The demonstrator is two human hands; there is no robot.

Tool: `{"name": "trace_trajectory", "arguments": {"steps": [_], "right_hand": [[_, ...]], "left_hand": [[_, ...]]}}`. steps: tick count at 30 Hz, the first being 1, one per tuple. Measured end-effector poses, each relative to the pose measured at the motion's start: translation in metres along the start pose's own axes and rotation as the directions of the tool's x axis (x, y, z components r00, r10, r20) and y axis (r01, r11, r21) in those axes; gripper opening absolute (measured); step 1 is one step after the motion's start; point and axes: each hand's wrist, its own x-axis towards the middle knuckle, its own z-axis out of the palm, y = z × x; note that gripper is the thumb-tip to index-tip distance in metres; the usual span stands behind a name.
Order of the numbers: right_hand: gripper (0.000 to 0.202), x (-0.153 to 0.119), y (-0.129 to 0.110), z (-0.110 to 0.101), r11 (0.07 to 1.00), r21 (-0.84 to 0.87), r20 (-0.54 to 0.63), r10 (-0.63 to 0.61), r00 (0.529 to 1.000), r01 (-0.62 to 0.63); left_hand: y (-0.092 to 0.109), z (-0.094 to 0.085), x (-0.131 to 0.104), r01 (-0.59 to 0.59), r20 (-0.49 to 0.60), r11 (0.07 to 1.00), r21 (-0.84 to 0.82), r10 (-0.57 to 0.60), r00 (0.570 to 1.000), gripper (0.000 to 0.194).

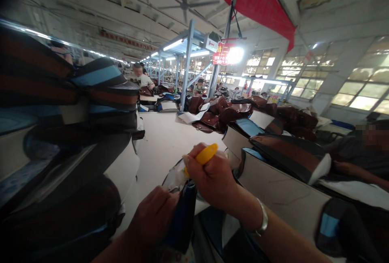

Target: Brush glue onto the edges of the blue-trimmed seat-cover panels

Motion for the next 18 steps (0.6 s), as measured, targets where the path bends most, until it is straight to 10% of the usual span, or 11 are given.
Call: {"name": "trace_trajectory", "arguments": {"steps": [4, 18], "right_hand": [[0.021, 0.001, -0.001, -0.001, 0.974, -0.222, 0.253, 0.004, 0.967, 0.054], [0.025, 0.004, -0.007, 0.004, 0.946, -0.324, 0.246, 0.063, 0.967, 0.021]], "left_hand": [[0.004, -0.002, 0.002, -0.055, 0.002, 0.998, -0.018, 0.055, 0.998, 0.017], [0.01, -0.001, 0.004, -0.116, 0.018, 0.993, -0.036, 0.116, 0.993, 0.018]]}}
